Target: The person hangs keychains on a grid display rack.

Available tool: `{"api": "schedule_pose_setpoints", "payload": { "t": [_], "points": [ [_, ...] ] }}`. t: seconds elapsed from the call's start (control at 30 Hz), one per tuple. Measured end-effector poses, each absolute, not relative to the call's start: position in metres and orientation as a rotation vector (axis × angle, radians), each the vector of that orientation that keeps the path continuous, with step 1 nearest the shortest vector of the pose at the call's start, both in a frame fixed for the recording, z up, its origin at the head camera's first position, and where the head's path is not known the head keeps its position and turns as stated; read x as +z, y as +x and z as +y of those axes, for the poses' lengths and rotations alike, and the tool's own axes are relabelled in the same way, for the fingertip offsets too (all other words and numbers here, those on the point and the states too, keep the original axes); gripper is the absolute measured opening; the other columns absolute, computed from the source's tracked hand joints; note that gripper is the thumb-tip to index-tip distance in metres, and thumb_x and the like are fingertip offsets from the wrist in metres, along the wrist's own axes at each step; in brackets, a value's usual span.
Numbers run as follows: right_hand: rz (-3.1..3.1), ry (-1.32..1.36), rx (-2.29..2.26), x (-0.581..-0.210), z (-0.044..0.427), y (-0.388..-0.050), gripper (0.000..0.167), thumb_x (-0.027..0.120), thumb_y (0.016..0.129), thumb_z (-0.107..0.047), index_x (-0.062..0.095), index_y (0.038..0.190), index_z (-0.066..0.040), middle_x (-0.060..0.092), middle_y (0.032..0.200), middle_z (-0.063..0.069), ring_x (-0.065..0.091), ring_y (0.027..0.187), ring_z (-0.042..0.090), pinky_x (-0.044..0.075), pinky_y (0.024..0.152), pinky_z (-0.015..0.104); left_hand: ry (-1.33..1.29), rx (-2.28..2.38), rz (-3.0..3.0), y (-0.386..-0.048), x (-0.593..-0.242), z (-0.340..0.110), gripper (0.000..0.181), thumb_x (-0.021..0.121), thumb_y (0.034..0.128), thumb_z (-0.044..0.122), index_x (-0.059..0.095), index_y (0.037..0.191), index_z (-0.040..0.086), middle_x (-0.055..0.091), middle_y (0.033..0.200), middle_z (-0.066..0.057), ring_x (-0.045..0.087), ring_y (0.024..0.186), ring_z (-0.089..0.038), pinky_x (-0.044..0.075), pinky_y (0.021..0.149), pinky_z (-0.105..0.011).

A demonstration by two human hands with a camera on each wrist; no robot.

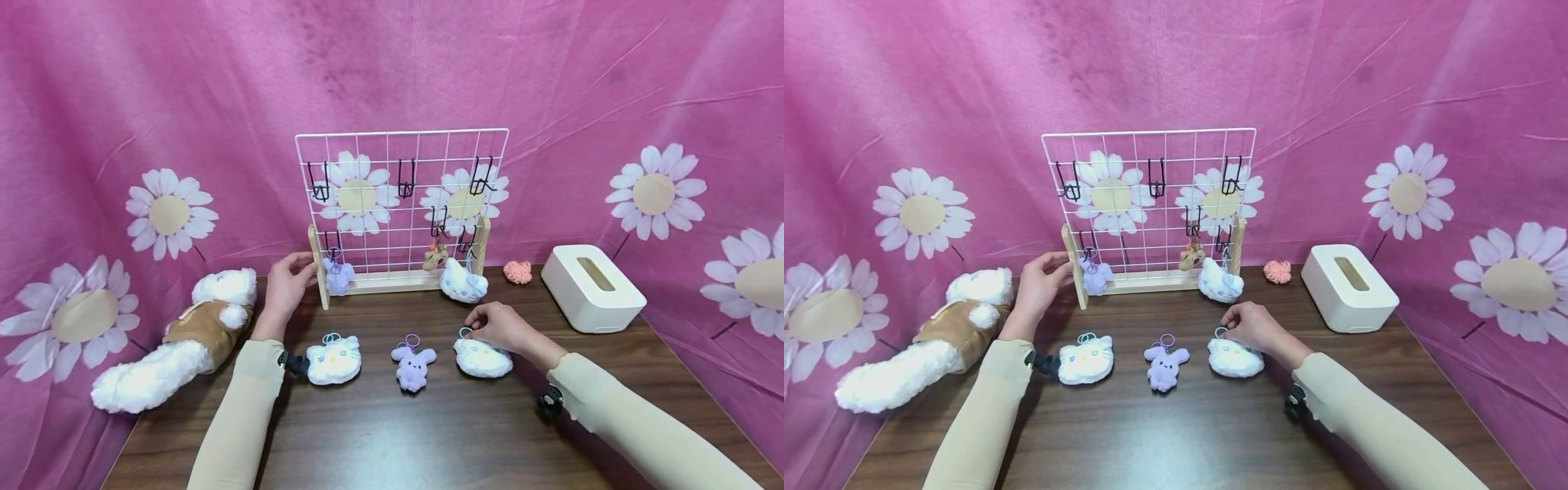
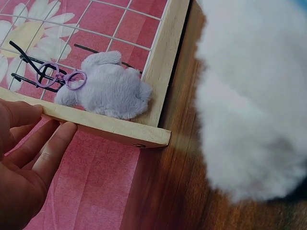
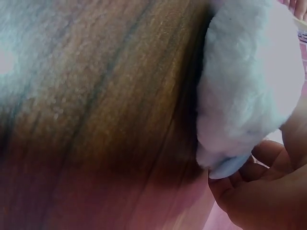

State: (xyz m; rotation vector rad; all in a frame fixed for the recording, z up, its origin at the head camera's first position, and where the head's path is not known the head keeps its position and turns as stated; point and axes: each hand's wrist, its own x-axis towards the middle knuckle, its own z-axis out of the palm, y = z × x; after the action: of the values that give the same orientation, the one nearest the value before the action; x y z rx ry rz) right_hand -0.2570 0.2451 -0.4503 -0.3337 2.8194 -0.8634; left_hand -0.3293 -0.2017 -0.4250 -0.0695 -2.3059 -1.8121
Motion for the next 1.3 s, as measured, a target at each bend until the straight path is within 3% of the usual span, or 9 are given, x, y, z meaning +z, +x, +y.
{"api": "schedule_pose_setpoints", "payload": {
  "t": [0.2, 0.63, 0.83, 1.0, 1.3],
  "points": [
    [2.835, -0.323, -0.837, -0.451, 0.243, -0.258, 0.016, 0.092, 0.09, -0.017, 0.081, 0.1, -0.01, 0.071, 0.09, 0.0, 0.061, 0.086, 0.014, 0.053, 0.081, 0.028, -0.072, -1.817, -2.302, -0.33, -0.427, -0.202, 0.033, 0.068, 0.1113, 0.005, 0.07, 0.142, -0.007, 0.073, 0.134, -0.034, 0.08, 0.116, -0.042, 0.072, 0.101, -0.041],
    [2.866, -0.371, -0.885, -0.452, 0.241, -0.254, 0.019, 0.092, 0.088, -0.012, 0.075, 0.096, -0.008, 0.07, 0.081, -0.001, 0.06, 0.077, 0.011, 0.051, 0.072, 0.026, -0.062, -1.824, -2.303, -0.331, -0.429, -0.202, 0.033, 0.069, 0.1113, 0.006, 0.071, 0.141, -0.006, 0.073, 0.134, -0.034, 0.081, 0.112, -0.033, 0.073, 0.096, -0.03],
    [2.834, -0.347, -0.901, -0.453, 0.243, -0.255, 0.008, 0.087, 0.093, -0.014, 0.08, 0.096, -0.011, 0.073, 0.082, -0.001, 0.06, 0.077, 0.012, 0.049, 0.069, 0.024, -0.065, -1.818, -2.305, -0.332, -0.429, -0.203, 0.033, 0.069, 0.1113, 0.007, 0.071, 0.141, -0.006, 0.074, 0.134, -0.034, 0.081, 0.112, -0.035, 0.073, 0.099, -0.037],
    [2.78, -0.281, -0.963, -0.451, 0.247, -0.256, 0.008, 0.082, 0.1, -0.019, 0.082, 0.095, -0.013, 0.076, 0.088, 0.001, 0.062, 0.084, 0.014, 0.05, 0.075, 0.024, -0.069, -1.819, -2.307, -0.332, -0.428, -0.202, 0.033, 0.069, 0.1114, 0.007, 0.07, 0.142, -0.006, 0.074, 0.135, -0.034, 0.079, 0.117, -0.042, 0.072, 0.102, -0.041],
    [2.766, -0.275, -1.022, -0.448, 0.253, -0.256, 0.008, 0.079, 0.102, -0.017, 0.083, 0.096, -0.013, 0.079, 0.09, -0.001, 0.064, 0.089, 0.014, 0.053, 0.085, 0.028, -0.061, -1.809, -2.311, -0.331, -0.428, -0.202, 0.033, 0.068, 0.1118, 0.007, 0.07, 0.142, -0.006, 0.074, 0.135, -0.034, 0.078, 0.12, -0.045, 0.073, 0.097, -0.031]
  ]
}}
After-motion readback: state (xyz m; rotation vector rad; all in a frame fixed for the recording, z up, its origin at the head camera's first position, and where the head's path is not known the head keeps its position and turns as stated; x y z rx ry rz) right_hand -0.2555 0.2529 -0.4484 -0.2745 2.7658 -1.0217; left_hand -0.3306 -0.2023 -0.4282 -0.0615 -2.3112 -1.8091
